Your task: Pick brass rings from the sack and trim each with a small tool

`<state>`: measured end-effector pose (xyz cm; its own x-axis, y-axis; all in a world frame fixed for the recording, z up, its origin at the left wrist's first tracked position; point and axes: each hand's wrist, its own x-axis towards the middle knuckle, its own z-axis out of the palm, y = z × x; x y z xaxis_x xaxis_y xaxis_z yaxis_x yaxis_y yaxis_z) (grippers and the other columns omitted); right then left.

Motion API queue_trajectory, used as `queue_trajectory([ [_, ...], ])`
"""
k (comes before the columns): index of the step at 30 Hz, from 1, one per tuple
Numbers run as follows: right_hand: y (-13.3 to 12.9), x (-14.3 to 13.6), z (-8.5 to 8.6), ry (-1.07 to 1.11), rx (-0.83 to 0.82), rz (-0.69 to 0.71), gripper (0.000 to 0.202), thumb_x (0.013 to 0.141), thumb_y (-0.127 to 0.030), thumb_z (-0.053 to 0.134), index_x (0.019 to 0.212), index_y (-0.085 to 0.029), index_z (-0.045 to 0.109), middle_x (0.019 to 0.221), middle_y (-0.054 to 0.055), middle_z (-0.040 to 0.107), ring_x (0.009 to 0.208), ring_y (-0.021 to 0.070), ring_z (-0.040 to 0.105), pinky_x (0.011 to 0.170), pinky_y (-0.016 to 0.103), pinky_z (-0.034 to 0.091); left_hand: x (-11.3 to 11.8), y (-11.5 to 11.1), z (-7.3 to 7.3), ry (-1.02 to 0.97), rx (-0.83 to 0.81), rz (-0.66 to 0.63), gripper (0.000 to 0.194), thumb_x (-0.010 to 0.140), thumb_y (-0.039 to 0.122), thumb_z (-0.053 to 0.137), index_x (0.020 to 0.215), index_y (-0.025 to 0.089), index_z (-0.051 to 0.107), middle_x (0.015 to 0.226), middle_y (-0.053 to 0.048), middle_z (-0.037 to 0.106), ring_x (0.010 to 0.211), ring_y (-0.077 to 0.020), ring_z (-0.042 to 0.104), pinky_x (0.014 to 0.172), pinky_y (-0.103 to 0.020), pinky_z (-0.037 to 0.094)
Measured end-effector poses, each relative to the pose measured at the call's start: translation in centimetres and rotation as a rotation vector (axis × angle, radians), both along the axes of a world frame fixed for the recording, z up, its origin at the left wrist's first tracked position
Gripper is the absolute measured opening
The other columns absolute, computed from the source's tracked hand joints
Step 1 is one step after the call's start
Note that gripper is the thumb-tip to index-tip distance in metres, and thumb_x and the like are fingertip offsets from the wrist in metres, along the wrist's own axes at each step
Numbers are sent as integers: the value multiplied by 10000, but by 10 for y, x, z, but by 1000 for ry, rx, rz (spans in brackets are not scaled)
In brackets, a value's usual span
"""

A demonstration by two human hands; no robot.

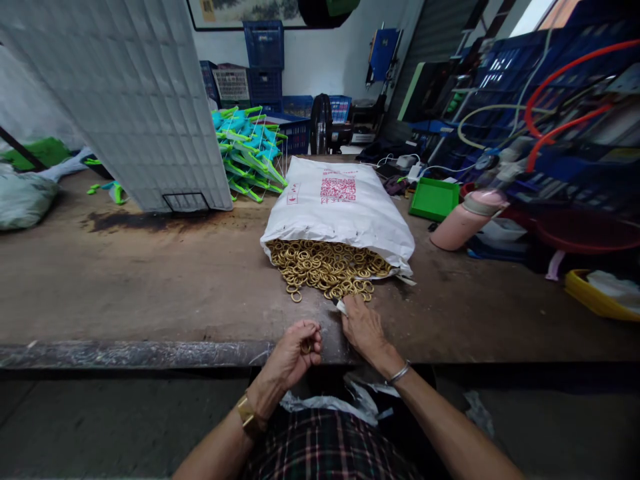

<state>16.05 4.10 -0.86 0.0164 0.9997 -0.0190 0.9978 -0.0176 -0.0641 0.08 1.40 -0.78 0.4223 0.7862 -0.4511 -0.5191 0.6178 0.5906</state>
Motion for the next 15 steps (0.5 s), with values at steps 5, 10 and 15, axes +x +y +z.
queue_trajectory([
  [5,-3,2,-1,3,8,3,192,822,-123,373,954,-179,501,941,75,557,755,168,553,591,262,338,3,1,0,32,10,-5,190,662,265,637,739,140,516,619,23,500,493,-63,458,437,-178,363],
  [10,-6,6,-4,79,27,1,217,800,-90,378,968,-168,491,941,82,566,807,167,545,630,248,346,7,4,3,83,77,-13,210,648,292,649,716,142,518,611,25,504,492,-62,459,449,-185,366],
  [15,-6,13,-12,258,106,38,248,753,-62,371,956,-153,482,933,86,567,810,170,533,671,253,355,11,11,1,168,119,-23,237,639,308,643,759,148,517,606,24,517,470,-61,455,416,-175,337],
])
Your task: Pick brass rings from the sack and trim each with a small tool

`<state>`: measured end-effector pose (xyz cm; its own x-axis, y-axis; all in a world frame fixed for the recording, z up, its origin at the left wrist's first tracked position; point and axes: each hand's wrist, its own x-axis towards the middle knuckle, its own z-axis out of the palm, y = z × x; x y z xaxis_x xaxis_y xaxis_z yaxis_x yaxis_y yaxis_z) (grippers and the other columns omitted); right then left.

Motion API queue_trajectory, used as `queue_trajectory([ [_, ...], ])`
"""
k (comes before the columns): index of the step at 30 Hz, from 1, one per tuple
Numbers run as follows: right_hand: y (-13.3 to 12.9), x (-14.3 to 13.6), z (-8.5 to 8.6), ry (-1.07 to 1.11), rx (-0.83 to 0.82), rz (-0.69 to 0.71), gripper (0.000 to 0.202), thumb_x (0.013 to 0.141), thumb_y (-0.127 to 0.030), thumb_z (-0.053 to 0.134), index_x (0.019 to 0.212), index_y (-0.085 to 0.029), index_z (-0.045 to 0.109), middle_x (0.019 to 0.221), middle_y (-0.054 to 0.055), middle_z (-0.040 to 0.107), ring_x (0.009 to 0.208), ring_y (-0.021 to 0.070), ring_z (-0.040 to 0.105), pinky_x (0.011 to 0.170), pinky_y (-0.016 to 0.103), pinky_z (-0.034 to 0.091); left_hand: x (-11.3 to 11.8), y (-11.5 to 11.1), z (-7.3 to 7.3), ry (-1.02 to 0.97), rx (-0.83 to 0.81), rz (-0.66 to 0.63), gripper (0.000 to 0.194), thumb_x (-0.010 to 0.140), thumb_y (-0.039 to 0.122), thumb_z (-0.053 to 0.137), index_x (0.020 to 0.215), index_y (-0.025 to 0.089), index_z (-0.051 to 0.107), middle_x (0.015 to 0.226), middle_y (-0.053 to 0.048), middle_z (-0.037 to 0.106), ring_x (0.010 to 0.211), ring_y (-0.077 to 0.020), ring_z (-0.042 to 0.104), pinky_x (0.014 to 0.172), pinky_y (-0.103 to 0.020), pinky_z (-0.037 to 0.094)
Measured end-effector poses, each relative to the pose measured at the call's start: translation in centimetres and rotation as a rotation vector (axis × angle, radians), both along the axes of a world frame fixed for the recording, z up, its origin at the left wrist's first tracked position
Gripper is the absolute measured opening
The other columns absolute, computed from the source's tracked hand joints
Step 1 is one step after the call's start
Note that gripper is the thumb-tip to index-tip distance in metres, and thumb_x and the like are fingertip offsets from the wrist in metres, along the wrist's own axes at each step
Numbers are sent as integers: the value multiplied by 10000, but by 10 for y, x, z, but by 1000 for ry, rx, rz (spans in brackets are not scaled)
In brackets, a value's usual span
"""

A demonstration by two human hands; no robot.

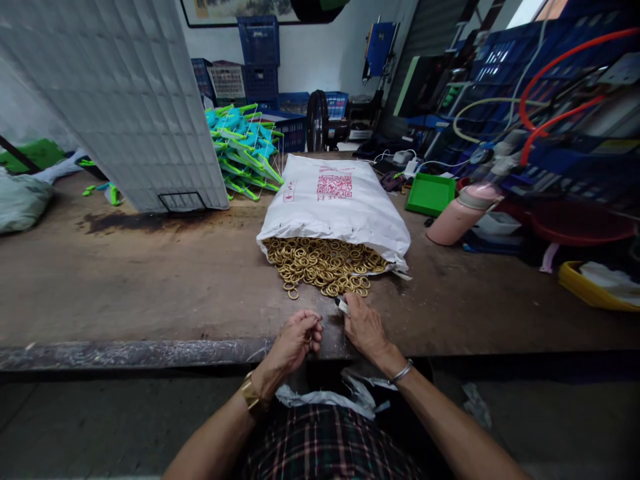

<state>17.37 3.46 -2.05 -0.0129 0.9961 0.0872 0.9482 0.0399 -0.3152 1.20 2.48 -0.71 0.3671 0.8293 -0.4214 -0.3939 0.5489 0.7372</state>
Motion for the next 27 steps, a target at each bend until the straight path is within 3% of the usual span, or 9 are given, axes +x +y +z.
queue_trajectory([
  [7,2,-3,16,639,-38,97,92,768,-270,414,789,-188,451,726,-12,505,677,124,478,623,226,371,7,4,1,231,124,-17,386,682,359,596,999,167,492,621,42,542,378,-32,387,349,-154,230],
  [13,-4,-13,30,903,-245,118,151,712,-319,520,744,-196,439,613,-64,427,539,76,382,513,190,336,5,1,9,306,199,-17,271,702,405,587,750,144,537,486,74,433,366,-23,300,372,-169,201],
  [18,-8,-18,33,1140,-403,76,242,674,-362,577,769,-204,419,560,-93,385,433,45,308,408,173,267,-2,-1,7,286,263,26,269,693,403,606,756,147,551,468,76,422,389,-33,298,408,-175,215],
  [22,-10,-21,34,1214,-468,65,276,669,-384,593,785,-205,418,550,-103,373,395,30,277,377,166,238,-3,-3,6,344,331,89,227,694,366,607,671,155,526,475,69,425,420,-48,324,441,-181,252],
  [27,-8,-25,25,1117,-399,52,196,718,-366,542,782,-199,463,529,-97,378,405,38,288,389,166,249,-3,-6,2,439,449,156,166,725,304,571,650,163,526,540,43,476,499,-79,400,516,-198,313],
])
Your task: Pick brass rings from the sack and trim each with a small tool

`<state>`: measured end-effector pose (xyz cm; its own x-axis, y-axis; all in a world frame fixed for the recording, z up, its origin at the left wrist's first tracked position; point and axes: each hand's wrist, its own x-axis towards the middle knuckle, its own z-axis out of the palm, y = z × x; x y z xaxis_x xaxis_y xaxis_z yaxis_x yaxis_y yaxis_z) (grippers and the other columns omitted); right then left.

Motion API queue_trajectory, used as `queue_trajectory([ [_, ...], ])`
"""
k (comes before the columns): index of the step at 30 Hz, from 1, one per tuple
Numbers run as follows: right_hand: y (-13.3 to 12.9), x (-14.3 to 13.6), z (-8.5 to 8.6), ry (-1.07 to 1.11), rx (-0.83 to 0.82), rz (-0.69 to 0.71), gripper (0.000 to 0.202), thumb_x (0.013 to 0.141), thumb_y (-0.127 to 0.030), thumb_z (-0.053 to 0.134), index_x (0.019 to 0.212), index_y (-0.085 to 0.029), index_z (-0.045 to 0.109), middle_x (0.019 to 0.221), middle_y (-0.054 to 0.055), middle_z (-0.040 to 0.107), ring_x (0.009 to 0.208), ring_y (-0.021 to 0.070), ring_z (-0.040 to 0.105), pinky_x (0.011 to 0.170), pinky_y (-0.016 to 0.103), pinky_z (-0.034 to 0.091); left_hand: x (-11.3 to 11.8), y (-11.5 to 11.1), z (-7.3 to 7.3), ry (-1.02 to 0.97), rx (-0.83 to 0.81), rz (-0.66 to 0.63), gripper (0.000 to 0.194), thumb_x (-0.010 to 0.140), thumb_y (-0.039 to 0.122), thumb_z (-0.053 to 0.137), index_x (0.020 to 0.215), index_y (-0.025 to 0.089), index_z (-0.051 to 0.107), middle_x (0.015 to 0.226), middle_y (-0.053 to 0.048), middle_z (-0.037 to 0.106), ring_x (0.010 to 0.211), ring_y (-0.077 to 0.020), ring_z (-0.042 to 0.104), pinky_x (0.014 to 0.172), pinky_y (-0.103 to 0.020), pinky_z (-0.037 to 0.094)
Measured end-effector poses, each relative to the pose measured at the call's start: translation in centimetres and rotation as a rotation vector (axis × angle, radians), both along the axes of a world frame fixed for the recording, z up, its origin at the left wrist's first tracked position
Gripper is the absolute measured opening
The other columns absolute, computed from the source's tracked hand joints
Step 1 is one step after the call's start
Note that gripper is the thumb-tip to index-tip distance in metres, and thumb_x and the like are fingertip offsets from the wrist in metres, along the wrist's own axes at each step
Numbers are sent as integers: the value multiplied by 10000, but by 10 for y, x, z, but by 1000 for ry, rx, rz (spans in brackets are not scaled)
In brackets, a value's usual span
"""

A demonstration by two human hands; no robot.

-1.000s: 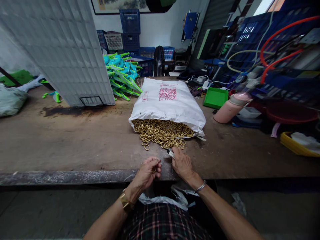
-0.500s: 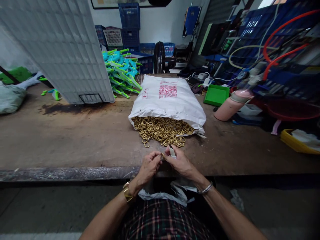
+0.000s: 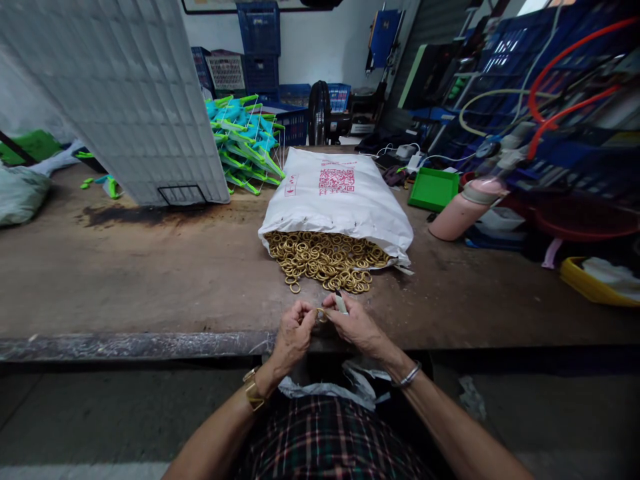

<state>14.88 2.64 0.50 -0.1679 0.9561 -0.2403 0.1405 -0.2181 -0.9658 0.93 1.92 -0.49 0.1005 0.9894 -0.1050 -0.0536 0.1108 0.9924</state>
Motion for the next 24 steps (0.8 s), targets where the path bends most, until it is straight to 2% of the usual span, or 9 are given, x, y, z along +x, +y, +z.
queue_trajectory([
  [4,2,-3,-6,-96,59,-5,221,775,-394,471,706,-184,474,531,-80,402,414,36,304,389,157,252,-1,-2,-6,81,129,24,108,752,252,545,677,174,541,620,18,523,578,-102,449,574,-206,330],
  [7,0,-5,-7,-103,-74,29,316,795,-448,422,634,-178,453,471,-80,389,350,30,271,336,160,203,-2,-4,-11,139,177,35,94,779,234,512,707,183,546,649,8,532,597,-111,461,596,-215,334],
  [10,-4,-9,-7,26,-201,71,379,788,-519,389,635,-178,449,459,-81,401,300,22,218,293,160,159,-3,-5,-14,175,217,50,93,793,241,499,732,190,546,664,2,537,617,-119,473,618,-222,336],
  [13,-5,-12,-8,172,-228,35,368,748,-546,437,719,-179,453,528,-71,475,290,15,216,276,154,165,-4,-6,-17,199,239,65,94,797,257,503,740,193,542,661,0,540,616,-120,472,625,-228,336],
  [18,-1,-15,-13,131,-164,-38,295,731,-480,477,686,-194,425,521,-83,455,287,17,229,278,159,170,-2,-6,-19,198,209,-14,132,822,294,457,795,180,518,689,-9,574,633,-122,504,633,-240,371],
  [24,5,-13,-11,-144,35,-79,211,741,-376,485,647,-190,447,503,-78,411,381,42,313,365,170,237,-3,-6,-10,124,125,-73,183,814,322,445,841,159,525,668,5,560,594,-106,502,571,-223,386],
])
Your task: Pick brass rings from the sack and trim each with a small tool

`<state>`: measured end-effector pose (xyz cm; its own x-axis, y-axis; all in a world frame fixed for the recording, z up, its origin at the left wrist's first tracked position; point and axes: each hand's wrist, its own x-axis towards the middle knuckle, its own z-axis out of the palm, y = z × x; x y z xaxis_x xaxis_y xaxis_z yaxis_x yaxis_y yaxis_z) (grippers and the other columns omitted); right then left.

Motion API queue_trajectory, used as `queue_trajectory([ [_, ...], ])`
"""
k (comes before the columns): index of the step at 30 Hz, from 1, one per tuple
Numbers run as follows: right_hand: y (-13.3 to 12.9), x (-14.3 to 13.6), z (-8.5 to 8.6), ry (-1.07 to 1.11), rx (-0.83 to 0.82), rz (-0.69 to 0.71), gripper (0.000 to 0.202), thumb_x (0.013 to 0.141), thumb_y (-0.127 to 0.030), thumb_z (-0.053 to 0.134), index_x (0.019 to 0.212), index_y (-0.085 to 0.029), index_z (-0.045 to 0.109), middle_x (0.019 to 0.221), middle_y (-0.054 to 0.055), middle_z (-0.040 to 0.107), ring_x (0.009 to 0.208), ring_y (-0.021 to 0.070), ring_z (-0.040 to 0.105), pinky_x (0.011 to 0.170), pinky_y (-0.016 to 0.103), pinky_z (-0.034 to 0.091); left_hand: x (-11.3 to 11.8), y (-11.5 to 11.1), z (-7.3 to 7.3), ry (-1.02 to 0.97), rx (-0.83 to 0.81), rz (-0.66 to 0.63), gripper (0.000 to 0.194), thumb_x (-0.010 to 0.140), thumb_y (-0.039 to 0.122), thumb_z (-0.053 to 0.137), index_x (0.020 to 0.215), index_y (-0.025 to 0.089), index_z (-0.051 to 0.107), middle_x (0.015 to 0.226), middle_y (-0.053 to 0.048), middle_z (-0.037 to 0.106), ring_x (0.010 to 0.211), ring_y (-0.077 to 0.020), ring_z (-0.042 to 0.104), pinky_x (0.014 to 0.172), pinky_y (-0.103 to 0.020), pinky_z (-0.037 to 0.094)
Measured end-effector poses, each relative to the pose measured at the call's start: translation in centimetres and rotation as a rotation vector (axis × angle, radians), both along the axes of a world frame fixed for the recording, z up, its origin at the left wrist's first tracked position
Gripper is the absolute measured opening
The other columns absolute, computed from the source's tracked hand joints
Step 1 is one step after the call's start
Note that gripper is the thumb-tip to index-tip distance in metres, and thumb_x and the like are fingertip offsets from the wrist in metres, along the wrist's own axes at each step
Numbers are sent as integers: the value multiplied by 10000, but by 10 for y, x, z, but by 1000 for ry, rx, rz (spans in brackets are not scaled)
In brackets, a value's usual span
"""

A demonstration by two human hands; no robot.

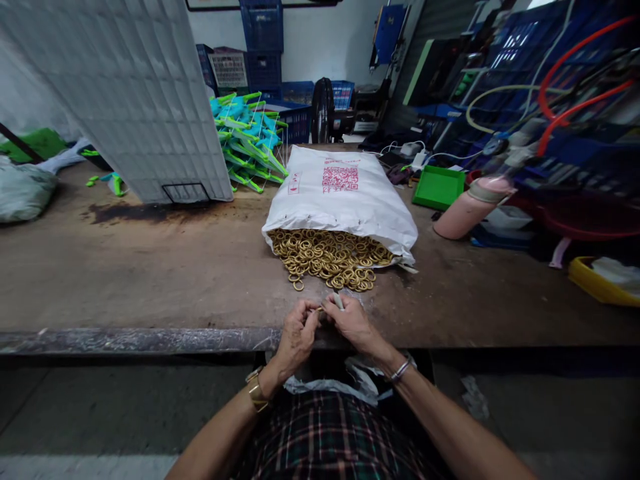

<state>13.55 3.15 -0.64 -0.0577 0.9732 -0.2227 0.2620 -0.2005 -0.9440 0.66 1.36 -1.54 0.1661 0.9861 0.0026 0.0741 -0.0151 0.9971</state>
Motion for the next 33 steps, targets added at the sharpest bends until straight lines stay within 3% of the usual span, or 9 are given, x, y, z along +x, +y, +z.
queue_trajectory([
  [6,3,-2,1,-125,178,11,192,735,-313,470,599,-179,453,531,-65,389,487,66,335,459,184,276,-2,-4,8,-23,-75,12,183,798,339,470,781,160,505,625,30,512,561,-82,460,535,-193,348],
  [17,1,-5,5,-154,193,70,217,767,-297,419,586,-181,448,519,-53,425,499,82,380,496,200,296,-4,-6,7,-247,-336,-91,284,751,433,520,721,156,465,549,56,454,397,-27,286,393,-176,201],
  [22,0,-5,2,-192,224,97,229,780,-310,411,591,-184,444,524,-47,429,516,90,392,507,205,302,-7,-5,6,-372,-452,-145,310,728,461,545,765,170,447,628,35,526,378,-21,316,358,-163,202],
  [30,1,4,-9,-389,294,104,236,811,-291,361,606,-193,429,531,-32,445,511,101,404,503,210,288,-10,-5,6,-429,-391,-180,327,733,484,542,736,170,454,467,89,382,360,-26,251,361,-169,170],
  [33,-3,7,-12,-477,340,197,187,800,-236,368,637,-194,449,541,-28,458,508,103,410,502,209,278,-10,-3,7,-403,-365,-153,356,711,508,555,733,169,447,484,87,399,360,-22,254,363,-171,176],
])
